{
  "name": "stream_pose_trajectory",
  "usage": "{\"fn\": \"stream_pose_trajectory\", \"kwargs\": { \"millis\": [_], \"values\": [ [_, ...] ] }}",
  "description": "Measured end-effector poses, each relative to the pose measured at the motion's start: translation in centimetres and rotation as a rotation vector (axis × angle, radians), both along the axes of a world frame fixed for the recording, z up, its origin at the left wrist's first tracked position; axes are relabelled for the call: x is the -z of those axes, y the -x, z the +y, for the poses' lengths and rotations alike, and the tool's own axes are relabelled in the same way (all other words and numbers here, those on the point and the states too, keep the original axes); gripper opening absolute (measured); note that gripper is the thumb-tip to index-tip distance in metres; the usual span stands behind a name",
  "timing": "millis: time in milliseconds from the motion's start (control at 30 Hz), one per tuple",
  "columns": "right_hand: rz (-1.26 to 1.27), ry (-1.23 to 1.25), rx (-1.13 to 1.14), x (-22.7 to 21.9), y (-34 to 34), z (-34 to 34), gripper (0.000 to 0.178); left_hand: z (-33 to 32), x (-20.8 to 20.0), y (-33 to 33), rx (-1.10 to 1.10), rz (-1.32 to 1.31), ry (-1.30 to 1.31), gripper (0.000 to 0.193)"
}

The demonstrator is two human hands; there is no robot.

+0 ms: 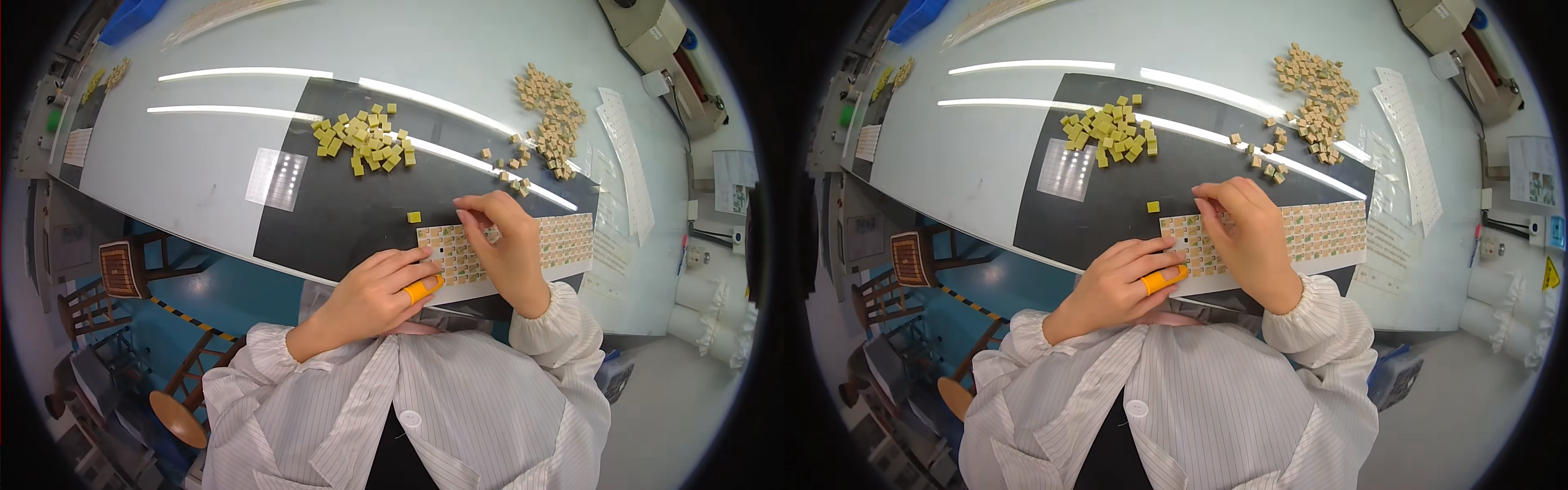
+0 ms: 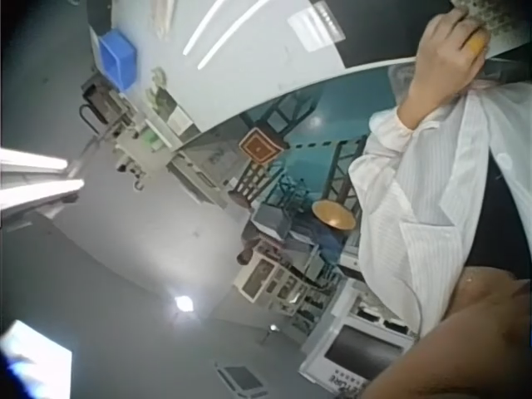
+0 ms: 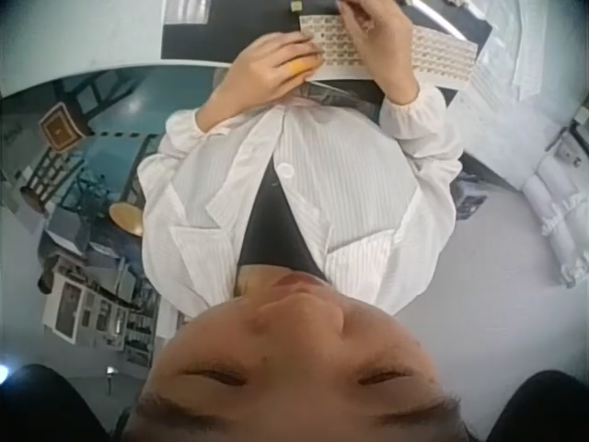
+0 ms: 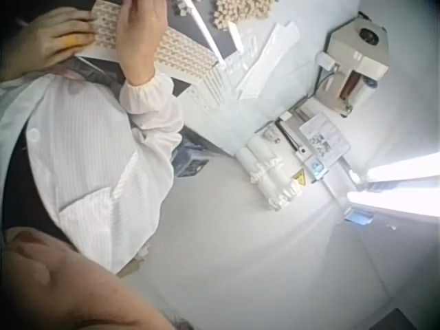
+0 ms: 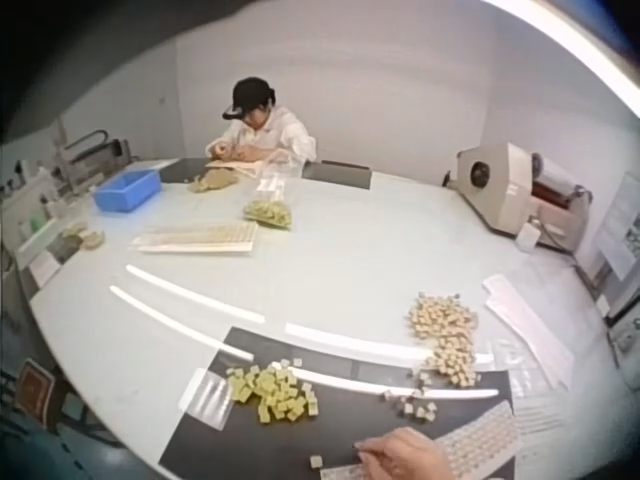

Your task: Assembling small yellow components onto a white grid board at a manufacturing workstation.

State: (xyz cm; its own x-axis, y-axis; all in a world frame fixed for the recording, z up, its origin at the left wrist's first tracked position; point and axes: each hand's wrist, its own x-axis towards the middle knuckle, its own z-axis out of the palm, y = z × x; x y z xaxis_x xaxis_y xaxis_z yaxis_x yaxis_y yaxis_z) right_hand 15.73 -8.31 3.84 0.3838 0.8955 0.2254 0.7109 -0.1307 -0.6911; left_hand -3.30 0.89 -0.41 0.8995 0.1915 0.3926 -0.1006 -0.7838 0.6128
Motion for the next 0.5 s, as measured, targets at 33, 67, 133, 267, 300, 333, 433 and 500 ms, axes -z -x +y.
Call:
{"fn": "stream_pose_trajectory", "kwargs": {
  "millis": [33, 67, 133, 267, 300, 333, 433, 500],
  "values": [
    [0.085, 0.019, 0.033, -0.4, 0.0, 0.3, 0.017, 0.1, 0.0, -0.1, -0.010, -0.008, -0.004, 0.023],
    [0.170, 0.038, 0.066, -0.6, -0.2, 0.5, 0.016, 0.1, 0.1, -0.1, -0.008, -0.006, -0.001, 0.023],
    [0.199, 0.009, 0.104, -0.4, -1.6, 0.3, 0.015, 0.3, 0.2, -0.1, -0.030, -0.045, -0.003, 0.024],
    [0.364, -0.156, 0.222, -1.8, -3.7, -0.2, 0.013, 0.5, 0.3, -0.1, -0.019, -0.082, 0.084, 0.025],
    [0.457, -0.246, 0.269, -2.5, -4.4, -0.4, 0.014, 0.6, 0.2, -0.1, -0.053, -0.095, 0.113, 0.025],
    [0.396, -0.380, 0.332, -3.7, -5.7, -0.9, 0.016, 0.6, 0.0, -0.2, -0.077, -0.118, 0.145, 0.026],
    [0.353, -0.825, 0.533, -5.9, -11.6, -4.6, 0.021, 0.7, -0.4, 0.2, -0.112, -0.097, 0.172, 0.025],
    [0.369, -0.948, 0.631, -7.1, -15.1, -9.9, 0.022, 0.4, -0.6, -0.5, -0.076, -0.128, 0.207, 0.022]
  ]
}}
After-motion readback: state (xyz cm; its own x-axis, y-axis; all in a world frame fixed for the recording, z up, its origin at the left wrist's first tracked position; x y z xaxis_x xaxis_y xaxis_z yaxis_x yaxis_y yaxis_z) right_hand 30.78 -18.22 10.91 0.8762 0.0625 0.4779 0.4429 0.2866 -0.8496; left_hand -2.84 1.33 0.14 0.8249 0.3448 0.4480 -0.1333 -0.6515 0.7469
